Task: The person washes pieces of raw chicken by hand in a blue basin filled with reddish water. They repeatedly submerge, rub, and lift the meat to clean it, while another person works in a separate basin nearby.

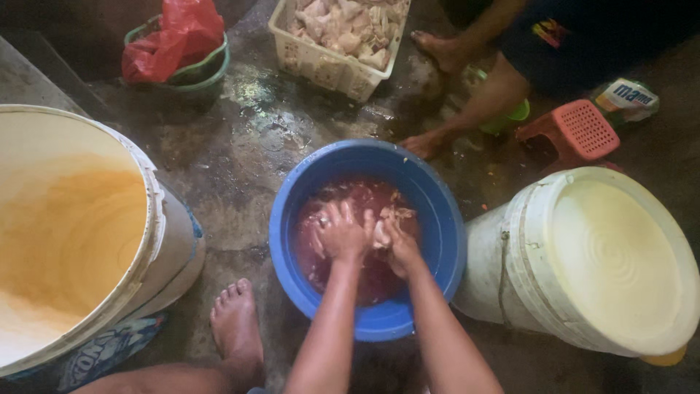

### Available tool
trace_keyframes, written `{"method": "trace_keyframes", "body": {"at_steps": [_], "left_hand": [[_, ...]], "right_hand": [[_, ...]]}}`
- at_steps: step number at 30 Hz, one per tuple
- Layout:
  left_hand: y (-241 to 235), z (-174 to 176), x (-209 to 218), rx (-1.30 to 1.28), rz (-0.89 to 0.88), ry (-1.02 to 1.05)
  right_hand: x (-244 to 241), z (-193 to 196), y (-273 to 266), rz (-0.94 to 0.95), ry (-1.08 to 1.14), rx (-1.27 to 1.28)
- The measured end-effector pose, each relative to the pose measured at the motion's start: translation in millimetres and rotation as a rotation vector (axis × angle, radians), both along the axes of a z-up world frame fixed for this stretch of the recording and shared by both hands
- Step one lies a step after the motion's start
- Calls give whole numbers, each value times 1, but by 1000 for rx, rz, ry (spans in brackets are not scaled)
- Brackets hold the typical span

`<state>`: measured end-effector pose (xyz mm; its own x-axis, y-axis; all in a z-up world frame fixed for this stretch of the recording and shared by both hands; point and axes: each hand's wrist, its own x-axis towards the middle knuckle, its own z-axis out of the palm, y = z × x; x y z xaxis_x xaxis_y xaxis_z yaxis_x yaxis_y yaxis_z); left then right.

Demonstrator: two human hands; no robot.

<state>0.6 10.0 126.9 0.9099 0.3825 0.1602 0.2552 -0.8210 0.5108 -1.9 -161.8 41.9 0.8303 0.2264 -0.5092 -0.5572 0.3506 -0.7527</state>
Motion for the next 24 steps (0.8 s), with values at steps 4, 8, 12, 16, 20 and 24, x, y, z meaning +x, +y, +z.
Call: {"method": "trace_keyframes", "body": {"at_steps": [4, 8, 12, 16, 20, 24], "left_hand": [[-33, -25, -11, -904, -67, 175], [-62, -77, -15, -1023, 37, 89], [-53, -104, -8, -740, -39, 78], [-33, -94, 1, -884, 50, 72], [-22, -75, 4, -1306, 125, 287], [-24, -90, 1, -1483, -24, 216]], "right_hand": [[6, -19, 11, -310, 206, -54], [-5, -20, 11, -213, 138, 195], [-5, -23, 17, -107, 57, -257], [-6, -23, 18, -141, -60, -385], [-3, -15, 23, -125, -266, -747], [-1, -31, 28, -199, -147, -710]]}}
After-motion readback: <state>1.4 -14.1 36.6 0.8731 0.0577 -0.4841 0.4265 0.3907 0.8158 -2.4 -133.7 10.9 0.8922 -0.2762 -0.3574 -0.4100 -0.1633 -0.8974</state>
